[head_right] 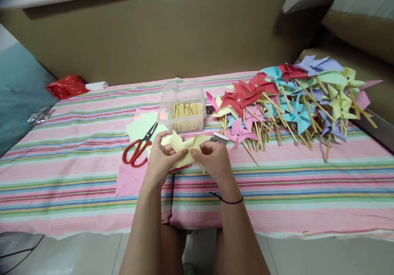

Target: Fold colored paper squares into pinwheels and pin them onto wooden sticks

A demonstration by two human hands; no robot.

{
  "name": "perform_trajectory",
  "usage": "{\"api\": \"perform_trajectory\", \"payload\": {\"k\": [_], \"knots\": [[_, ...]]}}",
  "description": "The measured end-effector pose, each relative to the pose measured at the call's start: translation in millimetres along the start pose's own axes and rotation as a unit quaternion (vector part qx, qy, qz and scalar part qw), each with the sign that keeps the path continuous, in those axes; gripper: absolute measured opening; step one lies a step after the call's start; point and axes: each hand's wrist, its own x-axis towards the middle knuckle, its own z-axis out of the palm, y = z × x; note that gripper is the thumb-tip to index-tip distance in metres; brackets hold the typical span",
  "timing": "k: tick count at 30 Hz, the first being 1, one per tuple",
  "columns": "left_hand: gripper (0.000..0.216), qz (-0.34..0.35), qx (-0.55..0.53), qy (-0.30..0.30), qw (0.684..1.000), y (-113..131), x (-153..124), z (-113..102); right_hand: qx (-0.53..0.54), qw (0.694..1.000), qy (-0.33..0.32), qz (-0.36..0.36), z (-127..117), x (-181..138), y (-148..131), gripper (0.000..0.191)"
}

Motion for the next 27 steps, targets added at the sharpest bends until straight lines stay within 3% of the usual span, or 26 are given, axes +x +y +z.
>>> {"api": "perform_trajectory", "payload": {"k": [13, 15, 19, 21, 23, 27], "knots": [[0.066, -0.003, 0.008, 0.000, 1.000, -1.6, 0.9, -2.5, 0.012, 1.000, -0.010, 0.014, -0.8, -0.2, 2.5, 0.023], [0.065, 0.004, 0.008, 0.016, 1.000, -1.4, 1.3, -3.1, 0.032, 0.999, 0.015, 0.026, -2.8, -0.5, -1.2, 0.021], [0.067, 0.006, -0.003, 0.094, 0.996, 1.4, 2.9, -6.4, 0.045, 0.990, 0.126, 0.035, -19.2, -2.0, -4.4, 0.029], [0.067, 0.012, -0.025, 0.135, 0.991, 3.2, 4.0, -8.5, -0.012, 0.989, 0.147, 0.031, -30.7, -3.4, -0.6, 0.027], [0.067, 0.021, -0.055, 0.164, 0.985, 4.5, 5.4, -10.1, -0.116, 0.984, 0.128, 0.042, -38.8, -4.8, 5.8, 0.021], [0.068, 0.029, -0.086, 0.178, 0.980, 4.8, 7.4, -10.6, -0.319, 0.941, 0.083, 0.075, -36.6, -5.1, 16.3, 0.008]]}}
